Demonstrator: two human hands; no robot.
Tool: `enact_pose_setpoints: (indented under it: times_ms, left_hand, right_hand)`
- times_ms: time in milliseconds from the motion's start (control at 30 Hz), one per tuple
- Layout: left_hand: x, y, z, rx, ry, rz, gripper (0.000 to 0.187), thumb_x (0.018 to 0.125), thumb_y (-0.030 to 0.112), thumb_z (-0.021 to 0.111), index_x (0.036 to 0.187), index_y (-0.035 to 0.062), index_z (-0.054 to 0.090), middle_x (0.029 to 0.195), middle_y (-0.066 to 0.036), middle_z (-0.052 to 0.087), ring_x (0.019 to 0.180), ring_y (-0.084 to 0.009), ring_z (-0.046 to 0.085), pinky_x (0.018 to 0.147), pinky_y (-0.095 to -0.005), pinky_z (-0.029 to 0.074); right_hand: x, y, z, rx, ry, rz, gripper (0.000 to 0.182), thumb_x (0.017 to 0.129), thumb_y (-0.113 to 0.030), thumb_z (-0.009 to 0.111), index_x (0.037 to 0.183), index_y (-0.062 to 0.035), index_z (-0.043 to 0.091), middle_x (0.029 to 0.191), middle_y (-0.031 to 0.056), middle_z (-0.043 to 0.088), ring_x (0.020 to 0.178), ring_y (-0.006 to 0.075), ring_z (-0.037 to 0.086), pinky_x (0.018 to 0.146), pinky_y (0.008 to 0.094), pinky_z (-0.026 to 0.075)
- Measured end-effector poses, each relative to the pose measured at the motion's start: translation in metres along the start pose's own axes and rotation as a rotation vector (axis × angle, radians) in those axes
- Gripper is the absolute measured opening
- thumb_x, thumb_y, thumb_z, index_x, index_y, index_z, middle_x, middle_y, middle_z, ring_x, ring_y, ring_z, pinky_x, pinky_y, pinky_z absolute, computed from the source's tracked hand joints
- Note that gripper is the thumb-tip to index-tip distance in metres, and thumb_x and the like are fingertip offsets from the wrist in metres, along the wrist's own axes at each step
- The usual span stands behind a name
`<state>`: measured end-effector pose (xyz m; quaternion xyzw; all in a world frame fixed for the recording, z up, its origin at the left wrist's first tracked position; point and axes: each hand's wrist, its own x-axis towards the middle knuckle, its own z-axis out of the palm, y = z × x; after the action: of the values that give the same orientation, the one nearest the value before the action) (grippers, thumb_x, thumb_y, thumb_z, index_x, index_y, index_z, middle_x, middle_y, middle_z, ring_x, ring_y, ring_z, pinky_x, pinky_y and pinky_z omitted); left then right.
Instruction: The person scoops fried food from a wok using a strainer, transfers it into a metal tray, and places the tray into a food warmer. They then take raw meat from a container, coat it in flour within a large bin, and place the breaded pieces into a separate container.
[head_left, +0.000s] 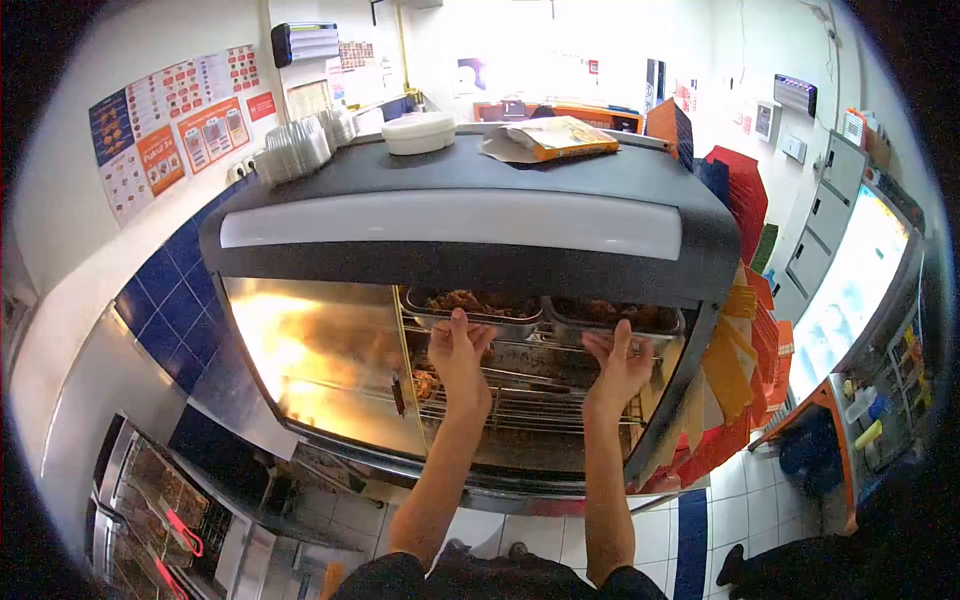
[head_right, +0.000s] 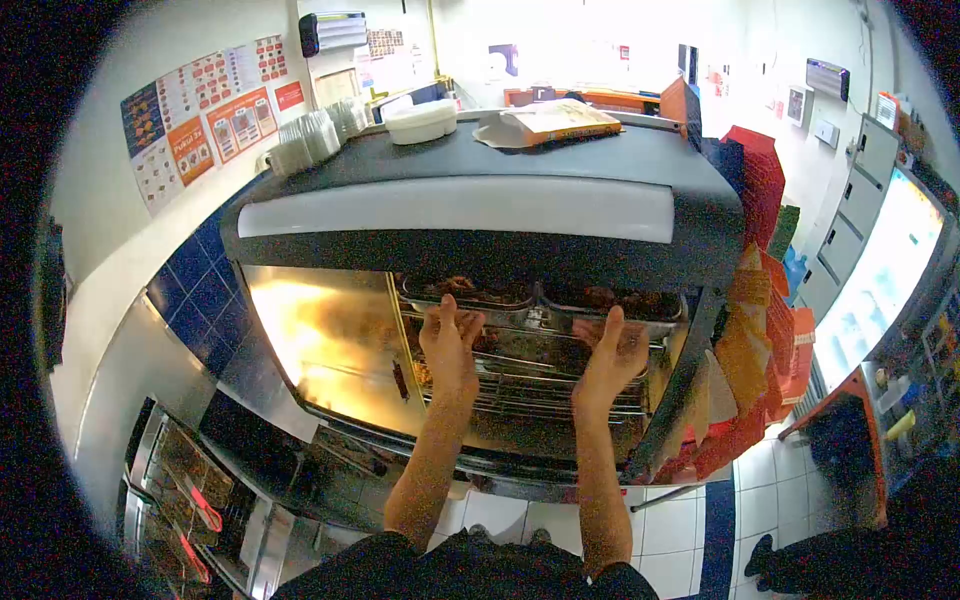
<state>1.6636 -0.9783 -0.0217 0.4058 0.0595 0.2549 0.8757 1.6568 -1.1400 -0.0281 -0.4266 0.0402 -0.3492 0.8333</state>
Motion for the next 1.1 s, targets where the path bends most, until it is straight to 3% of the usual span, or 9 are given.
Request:
enact_pose_setpoints:
  times_ms: [100, 233, 367, 467, 633, 700, 800, 867, 1100]
  left_hand:
    - [-0.01, 0.01, 0.013, -0.036, 0.116, -0.05, 0.026, 0.092, 0.024, 0.057, 0.08, 0.007, 0.043, 0.08, -0.006, 0.051, 0.077, -0.0166, 0.059, 0.072, -0.0305, 0.056]
    - [-0.017, 0.01, 0.012, -0.03, 0.122, -0.041, 0.025, 0.092, 0.023, 0.056, 0.08, 0.0059, 0.042, 0.079, -0.006, 0.049, 0.075, -0.0173, 0.059, 0.071, -0.0305, 0.057]
    - [-0.014, 0.004, 0.019, -0.02, 0.119, 0.018, 0.026, 0.092, 0.024, 0.057, 0.084, 0.0044, 0.042, 0.079, -0.006, 0.048, 0.074, -0.0172, 0.057, 0.072, -0.0315, 0.057]
    - [-0.019, -0.003, 0.027, -0.037, 0.168, 0.052, 0.028, 0.092, 0.025, 0.058, 0.085, 0.0034, 0.042, 0.079, -0.006, 0.048, 0.073, -0.017, 0.057, 0.073, -0.0319, 0.057]
    - [-0.032, -0.003, 0.032, -0.136, 0.211, 0.046, 0.028, 0.091, 0.026, 0.058, 0.087, 0.003, 0.042, 0.081, -0.007, 0.049, 0.072, -0.0174, 0.057, 0.073, -0.0313, 0.056]
    - [-0.036, -0.002, 0.024, -0.126, 0.205, 0.035, 0.028, 0.092, 0.026, 0.057, 0.088, 0.003, 0.042, 0.082, -0.008, 0.049, 0.072, -0.0176, 0.058, 0.073, -0.0315, 0.056]
    - [-0.034, 0.0, 0.023, 0.021, 0.206, 0.091, 0.029, 0.092, 0.026, 0.056, 0.09, 0.0024, 0.04, 0.082, -0.008, 0.05, 0.074, -0.0179, 0.061, 0.073, -0.0325, 0.056]
    - [-0.031, 0.0, 0.023, 0.041, 0.151, 0.104, 0.029, 0.092, 0.026, 0.057, 0.091, 0.0023, 0.039, 0.082, -0.008, 0.049, 0.074, -0.0183, 0.061, 0.072, -0.0322, 0.057]
    - [-0.023, -0.006, 0.02, 0.153, 0.085, 0.228, 0.031, 0.092, 0.026, 0.056, 0.097, 0.0, 0.039, 0.083, -0.01, 0.051, 0.071, -0.0211, 0.064, 0.068, -0.0305, 0.058]
  right_hand:
    - [0.027, 0.015, 0.003, 0.019, -0.077, 0.025, 0.035, 0.09, -0.021, 0.059, 0.106, 0.0051, 0.042, 0.083, 0.0156, 0.059, 0.074, 0.0252, 0.065, 0.071, 0.0374, 0.058]
    - [0.037, 0.017, 0.005, 0.034, -0.068, 0.113, 0.048, 0.091, -0.013, 0.056, 0.124, 0.0111, 0.031, 0.09, 0.0191, 0.059, 0.075, 0.0284, 0.065, 0.077, 0.0422, 0.058]
    - [0.039, 0.002, 0.002, 0.052, -0.157, 0.202, 0.044, 0.09, -0.009, 0.056, 0.123, 0.0097, 0.033, 0.096, 0.0193, 0.057, 0.082, 0.0301, 0.064, 0.079, 0.0435, 0.057]
    - [0.033, -0.01, 0.007, 0.063, -0.24, 0.149, 0.04, 0.088, -0.003, 0.053, 0.121, 0.0077, 0.035, 0.105, 0.0177, 0.051, 0.099, 0.0314, 0.06, 0.084, 0.0414, 0.056]
    - [0.038, 0.0, 0.004, 0.055, -0.251, 0.169, 0.039, 0.088, -0.006, 0.053, 0.122, 0.0042, 0.036, 0.105, 0.0188, 0.053, 0.098, 0.0312, 0.06, 0.089, 0.042, 0.053]
    - [0.035, -0.001, 0.004, 0.215, -0.16, 0.175, 0.03, 0.088, -0.01, 0.058, 0.111, -0.0004, 0.042, 0.096, 0.0114, 0.053, 0.089, 0.0256, 0.06, 0.08, 0.0401, 0.055]
    - [0.034, 0.019, -0.001, 0.211, -0.128, 0.122, 0.024, 0.088, -0.012, 0.059, 0.105, 0.0009, 0.047, 0.093, 0.0116, 0.055, 0.085, 0.0257, 0.061, 0.078, 0.0386, 0.056]
    - [0.02, 0.013, 0.009, 0.128, -0.073, 0.073, 0.016, 0.091, -0.011, 0.054, 0.1, 0.0023, 0.053, 0.091, 0.0109, 0.061, 0.082, 0.0229, 0.064, 0.074, 0.0316, 0.053]
    - [0.046, 0.022, 0.021, 0.26, 0.091, 0.053, 0.019, 0.086, -0.006, 0.059, 0.096, 0.0025, 0.045, 0.082, 0.0139, 0.06, 0.066, 0.0216, 0.064, 0.063, 0.033, 0.058]
